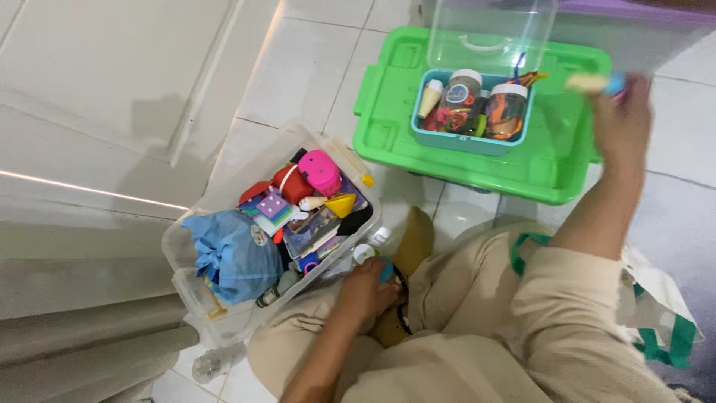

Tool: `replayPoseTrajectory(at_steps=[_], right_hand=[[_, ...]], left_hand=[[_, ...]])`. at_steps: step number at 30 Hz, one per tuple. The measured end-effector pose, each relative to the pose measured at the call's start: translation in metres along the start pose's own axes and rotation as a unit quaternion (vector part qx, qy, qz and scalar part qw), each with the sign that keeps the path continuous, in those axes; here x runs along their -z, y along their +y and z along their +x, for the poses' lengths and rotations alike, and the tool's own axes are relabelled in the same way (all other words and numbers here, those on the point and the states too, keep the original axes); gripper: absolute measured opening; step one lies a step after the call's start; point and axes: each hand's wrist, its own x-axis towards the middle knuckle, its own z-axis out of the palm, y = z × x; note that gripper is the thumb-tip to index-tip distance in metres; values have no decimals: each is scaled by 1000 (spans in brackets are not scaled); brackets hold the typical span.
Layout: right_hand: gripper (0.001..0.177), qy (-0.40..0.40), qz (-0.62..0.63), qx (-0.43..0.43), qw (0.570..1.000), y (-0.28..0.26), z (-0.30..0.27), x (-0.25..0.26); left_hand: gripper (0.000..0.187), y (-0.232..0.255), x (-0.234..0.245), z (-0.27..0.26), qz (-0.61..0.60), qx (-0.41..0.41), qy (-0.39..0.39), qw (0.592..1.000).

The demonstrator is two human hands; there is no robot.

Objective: The person sits on the floor and organizes various plastic toys and containers. They pick up toy fruits and vegetables, place them into a blue bucket, then transfer small toys and containers into a green storage box and a white tote bag.

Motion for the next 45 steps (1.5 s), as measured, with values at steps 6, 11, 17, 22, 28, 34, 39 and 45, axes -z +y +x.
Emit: replayPoseTrajectory(at_steps=[6,11,17,22,28,34,39,45], right_hand=[[58,-33,-254,-11,966,15,-46,-40],[73,-33,-189,80,978,16,-53,-47],[75,-34,-163,115,979,25,-42,-44],[66,-30,-134,108,985,28,-44,-39],[53,-23,-107,117,987,22,-41,-26],[39,-3,-20,103,994,23,-42,-14],[34,11,-48,97,994,28,-44,-7],[32,13,-29,115,993,33,-45,-1]], left_hand=[[48,65,65,78,-8,-189,9,982],[48,101,110,223,85,-232,215,945],[56,120,121,300,174,-252,174,936],[57,121,124,292,70,-284,177,940],[55,124,98,236,-200,-224,236,924],[48,182,-40,203,-73,-387,151,907],[30,215,-106,246,140,-355,220,898],[36,222,-87,242,84,-404,242,878]])
